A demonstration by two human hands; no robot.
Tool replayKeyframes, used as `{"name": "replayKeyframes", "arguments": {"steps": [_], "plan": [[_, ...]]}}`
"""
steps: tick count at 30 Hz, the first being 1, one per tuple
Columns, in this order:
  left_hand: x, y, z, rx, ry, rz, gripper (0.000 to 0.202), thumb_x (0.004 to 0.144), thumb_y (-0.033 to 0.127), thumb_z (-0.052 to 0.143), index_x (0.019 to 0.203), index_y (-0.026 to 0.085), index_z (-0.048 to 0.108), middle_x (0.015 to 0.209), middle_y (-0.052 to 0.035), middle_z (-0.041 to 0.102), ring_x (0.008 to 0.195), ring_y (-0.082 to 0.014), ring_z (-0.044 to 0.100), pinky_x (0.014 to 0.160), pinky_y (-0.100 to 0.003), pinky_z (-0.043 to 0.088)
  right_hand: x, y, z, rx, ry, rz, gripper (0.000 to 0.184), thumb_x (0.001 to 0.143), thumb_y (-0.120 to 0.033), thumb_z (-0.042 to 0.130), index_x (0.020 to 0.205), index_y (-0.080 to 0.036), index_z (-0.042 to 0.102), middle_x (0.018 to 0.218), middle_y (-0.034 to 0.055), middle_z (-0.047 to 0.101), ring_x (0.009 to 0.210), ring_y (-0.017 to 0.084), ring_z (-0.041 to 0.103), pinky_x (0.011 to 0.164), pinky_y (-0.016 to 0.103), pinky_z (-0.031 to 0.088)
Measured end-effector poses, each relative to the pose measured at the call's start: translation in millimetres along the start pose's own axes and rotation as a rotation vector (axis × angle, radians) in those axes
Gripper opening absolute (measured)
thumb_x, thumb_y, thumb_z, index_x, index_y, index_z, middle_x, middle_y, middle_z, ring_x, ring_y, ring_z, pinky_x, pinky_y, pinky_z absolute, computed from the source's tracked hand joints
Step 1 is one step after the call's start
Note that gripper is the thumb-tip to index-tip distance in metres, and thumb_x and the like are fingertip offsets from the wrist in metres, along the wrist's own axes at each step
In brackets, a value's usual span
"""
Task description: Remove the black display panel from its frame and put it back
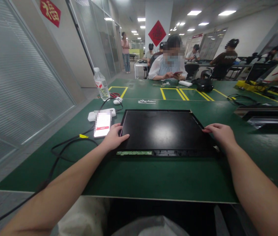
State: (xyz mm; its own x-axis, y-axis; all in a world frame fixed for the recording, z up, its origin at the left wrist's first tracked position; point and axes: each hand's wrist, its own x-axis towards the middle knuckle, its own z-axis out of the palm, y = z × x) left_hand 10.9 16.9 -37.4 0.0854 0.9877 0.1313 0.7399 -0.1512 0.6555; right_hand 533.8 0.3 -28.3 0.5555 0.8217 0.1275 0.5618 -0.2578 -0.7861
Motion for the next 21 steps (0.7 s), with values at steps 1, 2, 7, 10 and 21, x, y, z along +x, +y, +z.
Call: {"name": "replayKeyframes", "arguments": {"steps": [1, 2, 7, 10, 21], "plan": [[0.1, -0.2, 0.4, 0.005, 0.000, 0.001, 0.050, 0.080, 0.052, 0.085, 0.116, 0.017, 0.079, 0.158, -0.0242, 0.063, 0.156, -0.0502, 0.053, 0.134, -0.059, 0.039, -0.2, -0.2, 0.2, -0.011, -0.004, -0.006, 0.017, 0.068, -0.041, 0.070, 0.072, -0.028, 0.079, 0.076, 0.0083, 0.082, 0.097, 0.037, 0.077, 0.082, 0.046, 0.055], [0.2, -0.4, 0.9, 0.009, 0.000, 0.003, 0.050, 0.081, 0.051, 0.085, 0.117, 0.017, 0.079, 0.158, -0.0237, 0.063, 0.156, -0.0499, 0.052, 0.134, -0.059, 0.038, -0.5, -0.7, 0.3, -0.028, -0.007, -0.010, 0.016, 0.069, -0.041, 0.070, 0.073, -0.028, 0.079, 0.077, 0.0080, 0.082, 0.097, 0.037, 0.077, 0.082, 0.046, 0.055], [0.4, -0.7, 2.3, 0.039, -0.010, 0.019, 0.053, 0.082, 0.049, 0.084, 0.122, 0.014, 0.079, 0.158, -0.0247, 0.060, 0.157, -0.0498, 0.051, 0.135, -0.055, 0.037, -2.7, -4.9, -0.4, -0.122, 0.003, -0.031, 0.012, 0.073, -0.039, 0.070, 0.073, -0.029, 0.077, 0.079, 0.0086, 0.082, 0.093, 0.036, 0.076, 0.078, 0.044, 0.054], [0.5, -0.5, 3.1, 0.062, -0.020, 0.032, 0.055, 0.084, 0.050, 0.082, 0.124, 0.013, 0.079, 0.159, -0.0258, 0.059, 0.157, -0.0505, 0.051, 0.136, -0.056, 0.037, -2.8, -6.2, -1.4, -0.131, -0.006, -0.037, 0.012, 0.074, -0.038, 0.070, 0.074, -0.029, 0.077, 0.080, 0.0094, 0.082, 0.092, 0.035, 0.075, 0.077, 0.043, 0.054], [-6.4, 10.5, -9.1, 0.163, -0.092, 0.120, 0.080, 0.087, 0.060, 0.075, 0.151, 0.012, 0.068, 0.173, -0.0269, 0.051, 0.163, -0.0509, 0.045, 0.135, -0.066, 0.035, 6.3, 7.8, 4.7, -0.116, 0.054, -0.091, 0.017, 0.071, -0.042, 0.068, 0.074, -0.028, 0.078, 0.076, 0.0090, 0.082, 0.085, 0.034, 0.074, 0.075, 0.042, 0.054]]}}
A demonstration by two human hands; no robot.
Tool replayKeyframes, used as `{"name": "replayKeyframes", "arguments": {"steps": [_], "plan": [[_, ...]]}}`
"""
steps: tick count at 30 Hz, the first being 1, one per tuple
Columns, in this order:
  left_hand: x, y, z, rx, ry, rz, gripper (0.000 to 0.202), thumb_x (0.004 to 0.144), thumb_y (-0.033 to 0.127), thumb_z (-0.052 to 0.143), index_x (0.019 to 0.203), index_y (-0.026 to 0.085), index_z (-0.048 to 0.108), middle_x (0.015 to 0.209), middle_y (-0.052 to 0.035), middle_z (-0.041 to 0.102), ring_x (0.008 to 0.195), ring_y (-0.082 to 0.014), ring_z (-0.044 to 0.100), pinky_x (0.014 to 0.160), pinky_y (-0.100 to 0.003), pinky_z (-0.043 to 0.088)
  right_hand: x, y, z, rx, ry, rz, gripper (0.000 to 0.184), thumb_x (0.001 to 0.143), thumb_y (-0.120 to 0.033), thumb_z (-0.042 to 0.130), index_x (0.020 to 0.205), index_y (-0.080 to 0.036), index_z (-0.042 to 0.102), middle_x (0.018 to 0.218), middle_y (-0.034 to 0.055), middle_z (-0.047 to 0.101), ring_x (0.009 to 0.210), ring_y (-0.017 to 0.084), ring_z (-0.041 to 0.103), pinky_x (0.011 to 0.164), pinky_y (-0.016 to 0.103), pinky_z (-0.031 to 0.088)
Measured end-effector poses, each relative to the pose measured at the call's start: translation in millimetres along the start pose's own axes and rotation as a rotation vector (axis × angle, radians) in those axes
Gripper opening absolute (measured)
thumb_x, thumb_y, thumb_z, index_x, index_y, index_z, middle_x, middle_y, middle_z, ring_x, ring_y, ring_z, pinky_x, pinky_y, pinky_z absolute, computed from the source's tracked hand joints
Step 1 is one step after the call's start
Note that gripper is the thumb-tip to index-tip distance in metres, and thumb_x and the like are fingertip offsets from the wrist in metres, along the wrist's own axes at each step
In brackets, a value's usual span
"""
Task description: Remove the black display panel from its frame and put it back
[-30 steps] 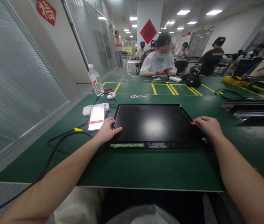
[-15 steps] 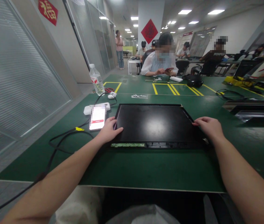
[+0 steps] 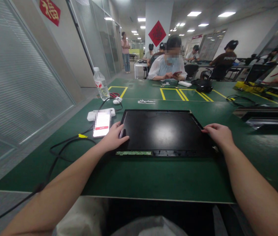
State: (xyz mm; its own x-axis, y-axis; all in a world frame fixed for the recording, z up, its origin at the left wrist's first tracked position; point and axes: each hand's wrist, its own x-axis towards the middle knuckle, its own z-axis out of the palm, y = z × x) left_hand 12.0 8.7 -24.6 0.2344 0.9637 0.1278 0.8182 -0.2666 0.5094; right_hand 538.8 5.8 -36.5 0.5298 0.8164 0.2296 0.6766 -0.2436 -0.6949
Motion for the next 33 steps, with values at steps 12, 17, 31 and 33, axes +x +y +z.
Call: {"name": "replayKeyframes", "arguments": {"steps": [12, 17, 31, 33], "plan": [[-6.1, 5.3, -24.4, 0.020, -0.293, 0.305, 0.060, 0.090, 0.061, 0.077, 0.136, 0.023, 0.083, 0.163, -0.0183, 0.068, 0.149, -0.0422, 0.064, 0.125, -0.058, 0.050, -8.4, -13.6, -4.1, 0.008, -0.024, 0.086, 0.015, 0.073, -0.038, 0.068, 0.076, -0.027, 0.078, 0.079, 0.0086, 0.083, 0.083, 0.032, 0.072, 0.077, 0.041, 0.051], [-8.3, 5.1, -28.4, 0.018, -0.352, 0.332, 0.058, 0.091, 0.049, 0.080, 0.145, 0.027, 0.079, 0.166, -0.0147, 0.067, 0.150, -0.0388, 0.064, 0.124, -0.055, 0.050, -7.6, -11.0, -4.2, 0.018, -0.016, 0.067, 0.014, 0.072, -0.038, 0.069, 0.075, -0.027, 0.078, 0.078, 0.0090, 0.083, 0.085, 0.032, 0.073, 0.079, 0.042, 0.053], [-12.1, 15.4, -32.6, 0.116, -0.337, 0.520, 0.039, 0.099, 0.030, 0.076, 0.137, 0.024, 0.082, 0.143, -0.0121, 0.083, 0.127, -0.0306, 0.080, 0.111, -0.041, 0.059, -8.6, -12.7, -3.5, 0.013, 0.002, 0.079, 0.014, 0.073, -0.036, 0.068, 0.074, -0.026, 0.078, 0.080, 0.0097, 0.083, 0.081, 0.031, 0.071, 0.073, 0.040, 0.050], [-13.6, 16.1, -33.4, 0.127, -0.333, 0.526, 0.036, 0.100, 0.030, 0.074, 0.135, 0.026, 0.083, 0.139, -0.0099, 0.084, 0.123, -0.0290, 0.081, 0.108, -0.039, 0.060, -8.9, -13.5, -3.9, 0.015, 0.001, 0.081, 0.014, 0.073, -0.037, 0.068, 0.073, -0.026, 0.078, 0.081, 0.0098, 0.083, 0.081, 0.031, 0.071, 0.074, 0.041, 0.050]]}}
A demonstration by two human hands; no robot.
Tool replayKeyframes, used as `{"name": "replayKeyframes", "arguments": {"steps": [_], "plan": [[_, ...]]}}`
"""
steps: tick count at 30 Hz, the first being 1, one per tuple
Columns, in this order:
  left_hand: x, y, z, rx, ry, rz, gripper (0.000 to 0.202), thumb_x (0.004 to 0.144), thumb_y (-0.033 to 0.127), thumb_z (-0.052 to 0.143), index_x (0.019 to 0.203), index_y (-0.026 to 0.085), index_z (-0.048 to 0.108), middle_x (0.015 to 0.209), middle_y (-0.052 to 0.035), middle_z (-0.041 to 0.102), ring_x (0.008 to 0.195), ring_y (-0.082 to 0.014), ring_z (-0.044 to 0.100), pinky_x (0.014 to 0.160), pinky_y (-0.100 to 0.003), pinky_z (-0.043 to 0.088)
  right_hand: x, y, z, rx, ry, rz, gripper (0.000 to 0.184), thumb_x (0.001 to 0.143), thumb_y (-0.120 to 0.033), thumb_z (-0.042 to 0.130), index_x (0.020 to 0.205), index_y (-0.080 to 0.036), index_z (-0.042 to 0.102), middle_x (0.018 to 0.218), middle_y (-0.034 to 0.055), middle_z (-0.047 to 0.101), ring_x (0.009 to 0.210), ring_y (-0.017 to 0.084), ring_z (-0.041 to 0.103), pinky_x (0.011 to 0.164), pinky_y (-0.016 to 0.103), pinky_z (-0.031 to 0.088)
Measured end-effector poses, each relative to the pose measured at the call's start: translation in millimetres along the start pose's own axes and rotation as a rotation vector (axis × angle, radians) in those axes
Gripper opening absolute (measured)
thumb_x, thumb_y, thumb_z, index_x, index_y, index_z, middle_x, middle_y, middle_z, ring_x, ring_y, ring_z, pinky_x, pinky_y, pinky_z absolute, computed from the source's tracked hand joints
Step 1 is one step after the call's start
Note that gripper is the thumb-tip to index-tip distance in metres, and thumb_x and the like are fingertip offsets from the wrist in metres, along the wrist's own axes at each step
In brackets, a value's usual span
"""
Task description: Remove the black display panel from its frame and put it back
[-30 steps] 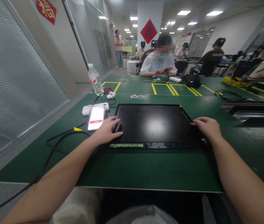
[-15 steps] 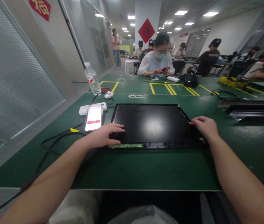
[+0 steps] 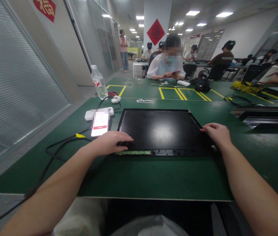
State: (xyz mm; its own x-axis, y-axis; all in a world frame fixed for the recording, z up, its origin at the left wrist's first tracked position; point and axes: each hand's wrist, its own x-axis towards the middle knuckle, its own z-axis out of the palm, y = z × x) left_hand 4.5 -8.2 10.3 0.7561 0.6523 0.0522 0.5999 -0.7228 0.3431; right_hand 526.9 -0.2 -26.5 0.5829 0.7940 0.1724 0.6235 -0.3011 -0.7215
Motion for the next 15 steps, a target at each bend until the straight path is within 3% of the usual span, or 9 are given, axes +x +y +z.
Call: {"name": "replayKeyframes", "arguments": {"steps": [4, 7, 11, 13, 15], "plan": [[0.4, -4.5, 1.7, -0.027, 0.024, 0.005, 0.035, 0.100, 0.035, 0.075, 0.133, 0.026, 0.083, 0.133, -0.0098, 0.086, 0.119, -0.0289, 0.082, 0.106, -0.040, 0.061, 1.9, 1.4, -0.1, -0.008, 0.003, -0.014, 0.014, 0.072, -0.037, 0.069, 0.073, -0.026, 0.079, 0.081, 0.0096, 0.083, 0.086, 0.032, 0.072, 0.077, 0.041, 0.051], [2.4, -10.5, 4.9, -0.052, 0.113, -0.042, 0.039, 0.102, 0.046, 0.070, 0.131, 0.023, 0.083, 0.140, -0.0145, 0.082, 0.128, -0.0328, 0.078, 0.115, -0.047, 0.058, 3.2, 4.1, 0.6, 0.003, 0.002, -0.021, 0.014, 0.073, -0.037, 0.070, 0.075, -0.026, 0.079, 0.080, 0.0093, 0.083, 0.090, 0.033, 0.073, 0.079, 0.041, 0.052], [2.7, -14.5, 10.7, -0.004, 0.264, -0.272, 0.058, 0.102, 0.058, 0.064, 0.143, 0.020, 0.078, 0.168, -0.0224, 0.062, 0.155, -0.0436, 0.059, 0.128, -0.062, 0.046, 3.8, 8.4, 1.2, 0.050, 0.004, -0.016, 0.022, 0.074, -0.042, 0.070, 0.081, -0.024, 0.081, 0.086, 0.0096, 0.083, 0.087, 0.030, 0.072, 0.079, 0.041, 0.053], [2.2, -15.2, 13.8, -0.005, 0.262, -0.393, 0.065, 0.099, 0.058, 0.065, 0.151, 0.018, 0.072, 0.175, -0.0243, 0.054, 0.162, -0.0475, 0.050, 0.130, -0.067, 0.042, 4.9, 10.4, 1.4, 0.078, 0.025, -0.017, 0.027, 0.074, -0.044, 0.069, 0.085, -0.023, 0.083, 0.089, 0.0101, 0.083, 0.083, 0.029, 0.070, 0.078, 0.042, 0.053], [2.4, -15.5, 16.5, -0.025, 0.234, -0.480, 0.067, 0.097, 0.055, 0.068, 0.152, 0.017, 0.070, 0.173, -0.0248, 0.056, 0.164, -0.0490, 0.047, 0.130, -0.068, 0.042, 6.6, 12.1, 1.7, 0.089, 0.040, -0.018, 0.030, 0.072, -0.043, 0.069, 0.089, -0.023, 0.084, 0.088, 0.0089, 0.082, 0.081, 0.028, 0.069, 0.077, 0.042, 0.053]]}}
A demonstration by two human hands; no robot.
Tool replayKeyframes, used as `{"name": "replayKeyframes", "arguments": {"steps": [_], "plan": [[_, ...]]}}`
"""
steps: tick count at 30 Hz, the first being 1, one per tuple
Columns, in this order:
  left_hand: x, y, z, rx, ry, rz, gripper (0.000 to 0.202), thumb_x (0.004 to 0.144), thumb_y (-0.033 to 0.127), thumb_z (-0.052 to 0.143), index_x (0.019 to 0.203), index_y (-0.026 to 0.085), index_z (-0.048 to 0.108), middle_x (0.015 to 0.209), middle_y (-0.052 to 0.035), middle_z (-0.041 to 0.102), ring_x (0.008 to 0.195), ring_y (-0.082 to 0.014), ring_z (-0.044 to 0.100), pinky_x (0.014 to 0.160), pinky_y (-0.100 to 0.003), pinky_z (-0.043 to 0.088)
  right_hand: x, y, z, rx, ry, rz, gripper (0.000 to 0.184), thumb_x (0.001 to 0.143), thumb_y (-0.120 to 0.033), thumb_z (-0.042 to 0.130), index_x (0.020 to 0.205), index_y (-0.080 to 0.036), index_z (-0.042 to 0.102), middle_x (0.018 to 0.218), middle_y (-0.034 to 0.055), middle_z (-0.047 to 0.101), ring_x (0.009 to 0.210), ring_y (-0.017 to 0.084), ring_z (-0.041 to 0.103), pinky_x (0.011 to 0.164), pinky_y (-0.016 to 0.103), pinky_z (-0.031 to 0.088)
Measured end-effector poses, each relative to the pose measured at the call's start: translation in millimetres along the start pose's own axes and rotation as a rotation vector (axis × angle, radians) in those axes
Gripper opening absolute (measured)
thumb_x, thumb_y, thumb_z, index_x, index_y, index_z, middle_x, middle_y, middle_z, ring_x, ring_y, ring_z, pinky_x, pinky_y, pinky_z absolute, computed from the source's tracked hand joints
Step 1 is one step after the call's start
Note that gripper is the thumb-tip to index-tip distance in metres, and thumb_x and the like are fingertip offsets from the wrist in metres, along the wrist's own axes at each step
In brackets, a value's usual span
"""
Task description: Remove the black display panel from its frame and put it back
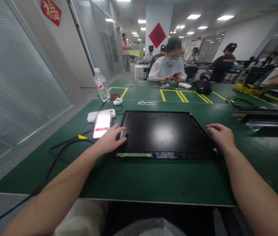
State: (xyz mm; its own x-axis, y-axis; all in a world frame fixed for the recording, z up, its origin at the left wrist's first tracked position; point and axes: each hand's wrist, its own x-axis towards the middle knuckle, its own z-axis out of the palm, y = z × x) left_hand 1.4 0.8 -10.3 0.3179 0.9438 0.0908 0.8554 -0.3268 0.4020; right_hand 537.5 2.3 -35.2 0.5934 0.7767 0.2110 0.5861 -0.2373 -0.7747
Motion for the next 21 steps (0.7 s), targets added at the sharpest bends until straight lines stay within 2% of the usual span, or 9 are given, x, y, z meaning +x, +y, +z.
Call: {"name": "replayKeyframes", "arguments": {"steps": [4, 8, 12, 16, 21], "plan": [[2.0, 2.2, 4.0, -0.011, -0.023, -0.061, 0.057, 0.102, 0.045, 0.059, 0.151, 0.018, 0.071, 0.163, -0.0205, 0.069, 0.164, -0.0443, 0.049, 0.129, -0.062, 0.045, 2.1, 0.3, 1.1, -0.036, -0.056, 0.018, 0.031, 0.069, -0.040, 0.070, 0.092, -0.027, 0.086, 0.085, 0.0059, 0.079, 0.078, 0.027, 0.068, 0.077, 0.042, 0.053], [4.5, 5.5, 7.4, 0.000, -0.016, -0.078, 0.059, 0.108, 0.036, 0.042, 0.155, 0.011, 0.067, 0.165, -0.0234, 0.066, 0.164, -0.0425, 0.049, 0.132, -0.060, 0.043, -0.6, -3.1, 3.6, -0.058, -0.116, 0.020, 0.025, 0.069, -0.037, 0.070, 0.086, -0.027, 0.085, 0.083, 0.0056, 0.079, 0.081, 0.027, 0.069, 0.081, 0.042, 0.054], [5.4, 3.5, 9.9, 0.015, -0.027, -0.061, 0.059, 0.101, 0.027, 0.049, 0.154, 0.009, 0.069, 0.164, -0.0262, 0.066, 0.162, -0.0444, 0.052, 0.132, -0.063, 0.041, -2.6, -4.2, 6.0, -0.108, -0.123, -0.025, 0.021, 0.069, -0.037, 0.070, 0.081, -0.027, 0.085, 0.084, 0.0060, 0.080, 0.084, 0.028, 0.071, 0.079, 0.040, 0.054], [5.2, -1.4, 9.0, 0.012, -0.022, -0.042, 0.058, 0.093, 0.021, 0.057, 0.148, 0.016, 0.075, 0.158, -0.0207, 0.072, 0.159, -0.0429, 0.056, 0.131, -0.062, 0.044, -1.4, -2.5, 7.0, -0.132, -0.110, -0.064, 0.018, 0.069, -0.037, 0.071, 0.078, -0.028, 0.084, 0.082, 0.0062, 0.081, 0.085, 0.029, 0.072, 0.080, 0.041, 0.055], [3.4, -2.2, 6.3, -0.025, -0.001, -0.049, 0.059, 0.091, 0.021, 0.056, 0.147, 0.018, 0.076, 0.158, -0.0183, 0.073, 0.155, -0.0412, 0.061, 0.128, -0.058, 0.048, 0.6, -0.2, 7.8, -0.158, -0.120, -0.072, 0.016, 0.071, -0.037, 0.071, 0.077, -0.030, 0.083, 0.084, 0.0068, 0.081, 0.085, 0.030, 0.073, 0.082, 0.043, 0.056]]}}
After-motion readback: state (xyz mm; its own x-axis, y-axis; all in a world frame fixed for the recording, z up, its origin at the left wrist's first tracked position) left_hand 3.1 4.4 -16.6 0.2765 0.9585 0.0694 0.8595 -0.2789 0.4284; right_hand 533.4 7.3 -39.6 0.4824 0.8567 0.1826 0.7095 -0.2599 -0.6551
